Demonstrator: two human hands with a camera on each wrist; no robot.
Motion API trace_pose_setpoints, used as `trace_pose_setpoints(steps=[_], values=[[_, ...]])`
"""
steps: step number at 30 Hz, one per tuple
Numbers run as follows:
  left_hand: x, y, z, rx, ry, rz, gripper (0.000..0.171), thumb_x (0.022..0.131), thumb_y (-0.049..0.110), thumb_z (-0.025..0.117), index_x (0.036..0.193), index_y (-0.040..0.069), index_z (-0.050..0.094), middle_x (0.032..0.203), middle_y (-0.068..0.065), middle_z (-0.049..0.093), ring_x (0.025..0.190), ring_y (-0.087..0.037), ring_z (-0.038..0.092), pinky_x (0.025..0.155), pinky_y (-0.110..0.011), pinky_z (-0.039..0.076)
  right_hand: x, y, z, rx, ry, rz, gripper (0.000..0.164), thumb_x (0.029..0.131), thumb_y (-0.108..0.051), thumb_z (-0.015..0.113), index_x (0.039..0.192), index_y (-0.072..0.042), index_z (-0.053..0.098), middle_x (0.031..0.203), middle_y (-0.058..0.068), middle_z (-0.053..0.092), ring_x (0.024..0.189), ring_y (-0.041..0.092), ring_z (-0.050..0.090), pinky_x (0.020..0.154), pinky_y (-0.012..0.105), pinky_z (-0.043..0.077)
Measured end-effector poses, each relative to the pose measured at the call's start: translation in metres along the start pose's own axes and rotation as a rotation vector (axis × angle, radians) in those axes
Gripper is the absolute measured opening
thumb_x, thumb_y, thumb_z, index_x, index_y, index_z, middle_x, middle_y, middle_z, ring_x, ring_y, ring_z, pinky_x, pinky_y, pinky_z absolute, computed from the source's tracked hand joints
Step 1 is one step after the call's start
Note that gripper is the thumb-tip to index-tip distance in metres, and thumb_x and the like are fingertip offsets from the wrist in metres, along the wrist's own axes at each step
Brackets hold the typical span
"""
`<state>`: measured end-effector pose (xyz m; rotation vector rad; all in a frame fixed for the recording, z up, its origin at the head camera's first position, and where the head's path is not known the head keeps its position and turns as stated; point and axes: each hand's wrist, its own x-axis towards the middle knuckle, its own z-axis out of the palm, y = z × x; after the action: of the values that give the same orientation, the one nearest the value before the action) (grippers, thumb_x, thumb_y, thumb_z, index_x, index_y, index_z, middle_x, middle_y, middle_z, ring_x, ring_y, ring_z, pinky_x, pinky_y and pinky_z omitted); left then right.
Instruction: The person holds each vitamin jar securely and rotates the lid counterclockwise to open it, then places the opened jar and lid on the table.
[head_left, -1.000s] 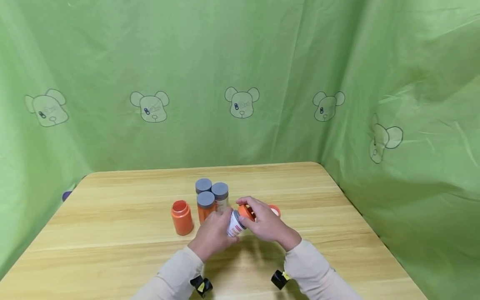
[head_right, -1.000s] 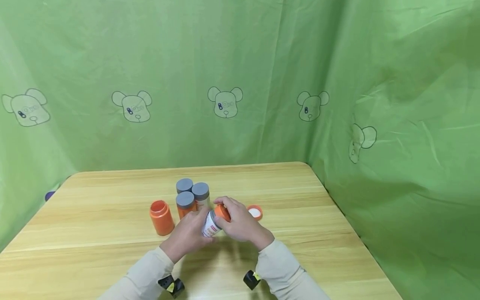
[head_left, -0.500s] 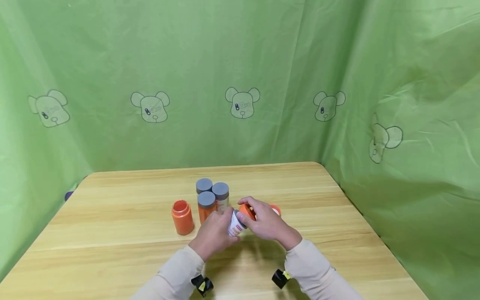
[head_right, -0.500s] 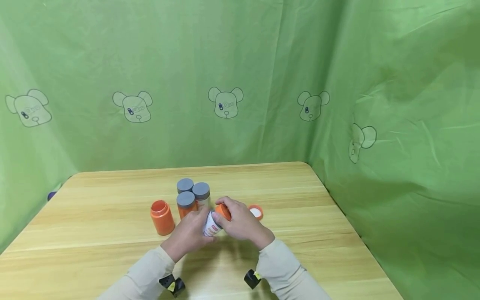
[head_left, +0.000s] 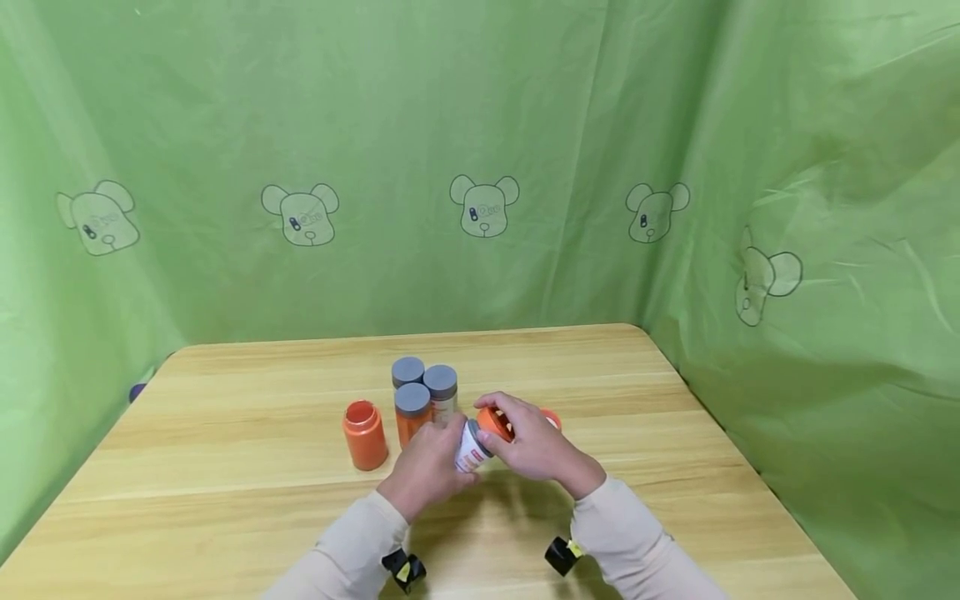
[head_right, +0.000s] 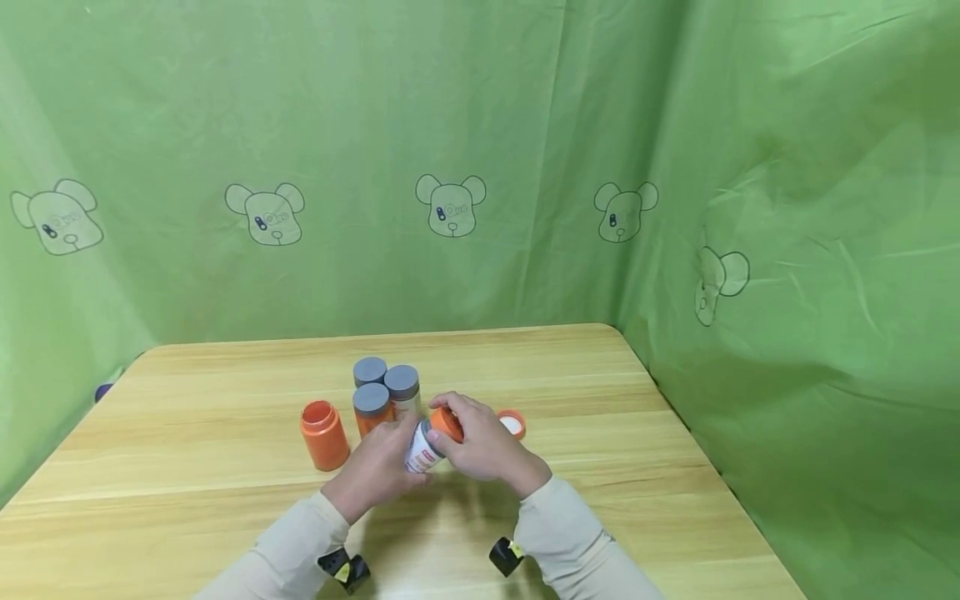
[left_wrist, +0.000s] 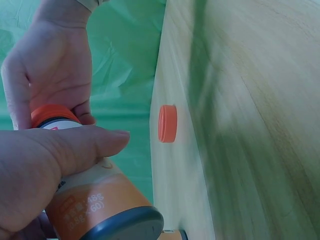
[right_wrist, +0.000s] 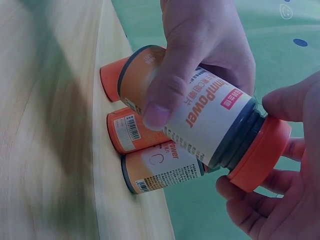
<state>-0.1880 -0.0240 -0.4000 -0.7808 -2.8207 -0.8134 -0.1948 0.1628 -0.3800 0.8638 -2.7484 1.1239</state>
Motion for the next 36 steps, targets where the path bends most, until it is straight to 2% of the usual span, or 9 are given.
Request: trace_pose_setpoints(steps=[10, 19, 26, 32, 36], values=[[0.000, -0.002, 0.002, 0.019, 0.014, 0.020, 0.058, 0.067, 0.022, 0.090, 0.110, 0.005, 0.055, 0.084, -0.003, 0.061, 0.072, -0.014, 0.058, 0.065, -0.028, 0.052, 0.000, 0.002, -0.002, 0.018, 0.014, -0.051, 0.040, 0.088, -0.006, 0.061, 0.127, -0.005, 0.053, 0.117, 0.007, 0.059, 0.086, 0.014, 0.056, 0.071, 0.028, 0.050], [0.001, -0.003, 0.003, -0.001, 0.002, -0.004, 0.057, 0.068, 0.022, 0.089, 0.110, 0.006, 0.054, 0.085, -0.004, 0.060, 0.073, -0.015, 0.058, 0.066, -0.029, 0.052, 0.000, 0.007, -0.003, 0.031, 0.026, -0.052, 0.038, 0.090, -0.010, 0.063, 0.127, -0.005, 0.053, 0.113, 0.007, 0.059, 0.087, 0.016, 0.057, 0.072, 0.029, 0.051], [0.002, -0.005, 0.007, -0.006, 0.017, -0.008, 0.057, 0.067, 0.022, 0.090, 0.108, 0.005, 0.054, 0.083, -0.005, 0.059, 0.072, -0.017, 0.059, 0.065, -0.031, 0.052, -0.003, 0.017, -0.001, 0.043, 0.112, -0.056, 0.038, 0.090, -0.014, 0.066, 0.125, -0.003, 0.055, 0.105, 0.009, 0.061, 0.080, 0.017, 0.056, 0.069, 0.036, 0.052], [0.006, -0.004, 0.012, -0.043, -0.012, -0.044, 0.056, 0.068, 0.019, 0.089, 0.110, 0.005, 0.053, 0.089, -0.005, 0.060, 0.076, -0.017, 0.060, 0.068, -0.031, 0.053, -0.011, 0.031, 0.000, 0.066, 0.181, -0.002, 0.039, 0.090, -0.014, 0.067, 0.126, -0.005, 0.057, 0.110, 0.007, 0.060, 0.080, 0.014, 0.056, 0.069, 0.029, 0.051], [0.009, -0.002, 0.014, -0.049, -0.028, -0.067, 0.057, 0.068, 0.018, 0.088, 0.112, 0.004, 0.054, 0.091, -0.007, 0.061, 0.077, -0.018, 0.061, 0.068, -0.031, 0.053, -0.015, 0.044, -0.002, 0.081, 0.219, 0.051, 0.035, 0.091, -0.014, 0.066, 0.124, -0.006, 0.059, 0.103, 0.005, 0.058, 0.080, 0.016, 0.059, 0.071, 0.029, 0.052]])
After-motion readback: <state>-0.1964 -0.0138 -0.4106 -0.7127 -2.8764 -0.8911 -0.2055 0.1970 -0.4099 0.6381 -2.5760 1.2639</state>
